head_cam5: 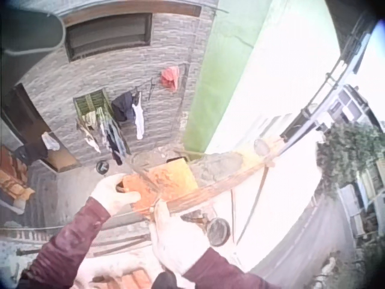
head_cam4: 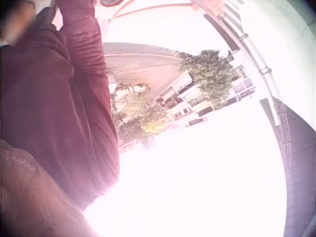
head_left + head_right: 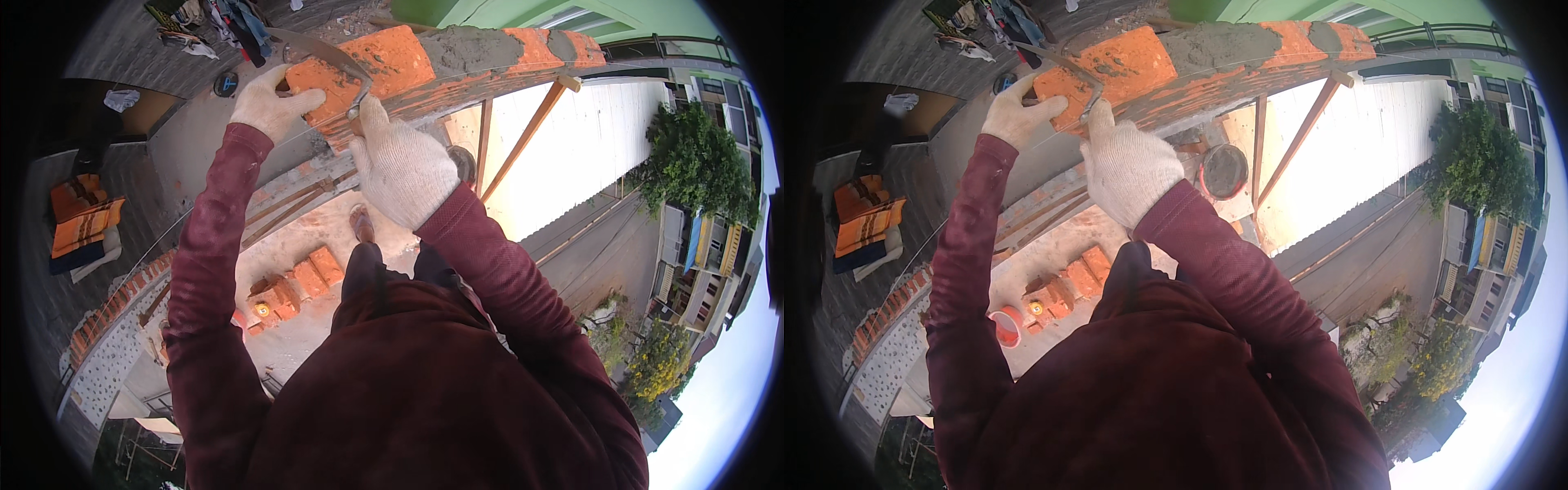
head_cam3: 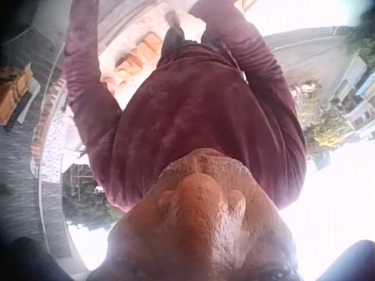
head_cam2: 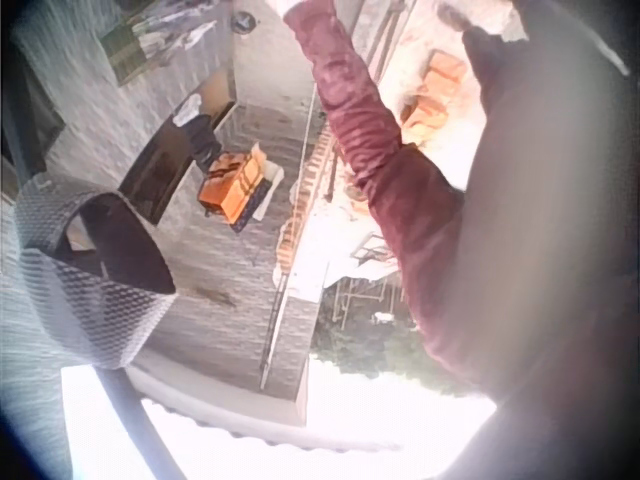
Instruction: The person scoops mortar from a bucket using a trowel and applies it to a brick wall. They then pick up a red brick, place it onto the mortar, and tap it into position to continue building the wall.
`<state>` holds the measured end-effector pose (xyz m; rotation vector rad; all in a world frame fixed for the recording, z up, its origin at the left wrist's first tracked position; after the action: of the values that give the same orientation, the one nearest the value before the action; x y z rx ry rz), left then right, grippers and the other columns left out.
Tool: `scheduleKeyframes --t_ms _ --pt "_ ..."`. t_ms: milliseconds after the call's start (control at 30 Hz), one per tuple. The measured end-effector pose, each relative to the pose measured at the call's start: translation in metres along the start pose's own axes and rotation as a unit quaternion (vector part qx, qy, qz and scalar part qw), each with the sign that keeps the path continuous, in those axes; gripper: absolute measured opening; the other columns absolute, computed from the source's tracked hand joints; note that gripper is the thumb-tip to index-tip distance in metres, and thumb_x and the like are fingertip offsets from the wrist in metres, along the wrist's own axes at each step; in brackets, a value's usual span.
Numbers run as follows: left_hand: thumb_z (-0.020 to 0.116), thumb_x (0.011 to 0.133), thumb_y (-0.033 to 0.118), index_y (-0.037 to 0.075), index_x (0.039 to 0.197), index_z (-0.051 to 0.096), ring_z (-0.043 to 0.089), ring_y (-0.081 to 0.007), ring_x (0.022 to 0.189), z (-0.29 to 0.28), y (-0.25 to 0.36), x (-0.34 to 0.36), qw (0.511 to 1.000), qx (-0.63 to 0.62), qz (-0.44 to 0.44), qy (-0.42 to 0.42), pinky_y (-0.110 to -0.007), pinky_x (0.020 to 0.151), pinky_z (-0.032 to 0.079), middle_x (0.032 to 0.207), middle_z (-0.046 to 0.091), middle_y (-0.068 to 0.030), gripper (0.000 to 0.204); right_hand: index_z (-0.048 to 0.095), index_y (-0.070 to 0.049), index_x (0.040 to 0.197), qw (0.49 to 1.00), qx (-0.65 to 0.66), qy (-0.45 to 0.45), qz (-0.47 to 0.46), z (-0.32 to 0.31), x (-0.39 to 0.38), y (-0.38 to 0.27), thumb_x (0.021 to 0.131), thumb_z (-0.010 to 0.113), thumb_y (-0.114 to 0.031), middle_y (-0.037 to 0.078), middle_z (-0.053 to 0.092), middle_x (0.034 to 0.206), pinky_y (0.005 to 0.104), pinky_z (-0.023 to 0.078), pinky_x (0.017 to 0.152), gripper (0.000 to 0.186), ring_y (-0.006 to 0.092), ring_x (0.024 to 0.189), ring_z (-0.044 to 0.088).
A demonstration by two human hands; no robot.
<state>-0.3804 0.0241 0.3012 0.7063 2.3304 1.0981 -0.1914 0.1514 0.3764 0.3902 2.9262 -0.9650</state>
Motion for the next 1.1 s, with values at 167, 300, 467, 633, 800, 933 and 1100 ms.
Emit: scheduleKeyframes --t_ms 167,300,467,633,800,933,1100 --pt "0.082 0.084 0.042 0.0 0.131 0.069 0.073 -0.0215 0.103 -0.003 0.008 0.001 1.0 0.009 0.001 -0.023 -0.035 0.092 0.057 0.113 0.077 -0.0138 0.065 0.044 0.007 0.129 0.994 0.01 0.102 -0.03 -0.008 -0.011 -0.003 0.102 0.06 -0.026 0.034 0.069 0.093 0.0517 0.06 0.065 0.045 0.0472 0.078 0.073" --pt "0.082 0.084 0.041 -0.002 0.134 0.066 0.073 -0.0225 0.105 -0.004 0.013 -0.001 0.999 0.037 0.006 -0.015 -0.035 0.093 0.057 0.116 0.076 -0.0152 0.068 0.042 0.009 0.137 0.997 0.034 0.069 0.02 0.001 -0.013 0.015 0.102 0.061 -0.026 0.033 0.069 0.092 0.0518 0.06 0.065 0.053 0.0473 0.077 0.073" --pt "0.082 0.084 0.042 -0.007 0.147 0.055 0.072 -0.0244 0.111 -0.004 0.003 0.002 0.999 0.033 0.003 -0.004 -0.036 0.096 0.056 0.124 0.074 -0.0196 0.084 0.04 0.011 0.142 0.998 0.028 0.043 0.028 -0.009 -0.014 0.007 0.103 0.059 -0.024 0.032 0.07 0.089 0.0517 0.06 0.065 0.056 0.0472 0.079 0.074" --pt "0.083 0.083 0.041 -0.01 0.15 0.051 0.072 -0.0247 0.113 -0.001 -0.007 0.005 1.0 0.029 -0.001 -0.007 -0.035 0.098 0.055 0.126 0.073 -0.0209 0.09 0.046 0.008 0.133 0.998 -0.026 0.033 0.036 -0.015 -0.013 0.003 0.103 0.057 -0.022 0.029 0.069 0.082 0.0507 0.059 0.063 0.043 0.0448 0.075 0.072" --pt "0.084 0.083 0.041 -0.007 0.149 0.053 0.071 -0.0254 0.113 -0.001 0.006 0.008 1.0 0.015 0.015 -0.023 -0.034 0.099 0.055 0.127 0.072 -0.0229 0.087 0.047 0.007 0.133 0.999 -0.011 -0.01 0.047 -0.023 -0.004 0.017 0.104 0.055 -0.022 0.028 0.07 0.084 0.0516 0.059 0.069 0.042 0.045 0.078 0.072" --pt "0.085 0.085 0.044 -0.003 0.154 0.049 0.068 -0.0265 0.117 -0.018 -0.002 -0.009 0.994 0.076 0.005 0.08 -0.037 0.1 0.055 0.135 0.064 -0.0224 0.091 0.051 0.005 0.135 0.985 0.164 0.042 -0.006 -0.051 -0.024 0.028 0.106 0.056 -0.026 0.028 0.071 0.096 0.0492 0.058 0.076 0.044 0.0424 0.085 0.074" --pt "0.074 0.096 0.01 0.0 0.144 0.062 0.065 -0.0219 0.115 -0.015 0.057 -0.099 0.981 -0.148 0.082 0.093 -0.035 0.102 0.053 0.133 0.064 -0.0145 0.051 0.054 0.007 0.136 0.832 0.485 0.126 0.239 -0.082 -0.191 0.132 0.093 0.055 -0.022 0.008 0.061 0.088 0.0291 0.051 0.06 0.052 0.0147 0.063 0.062"
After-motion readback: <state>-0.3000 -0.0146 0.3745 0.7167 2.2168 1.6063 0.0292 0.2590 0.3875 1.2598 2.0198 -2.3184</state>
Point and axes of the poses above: each hand's wrist, its own x-axis towards the middle knuckle, its own z-axis out of the palm, y = z × x, the point moved 4 cm from there along x, towards the middle knuckle
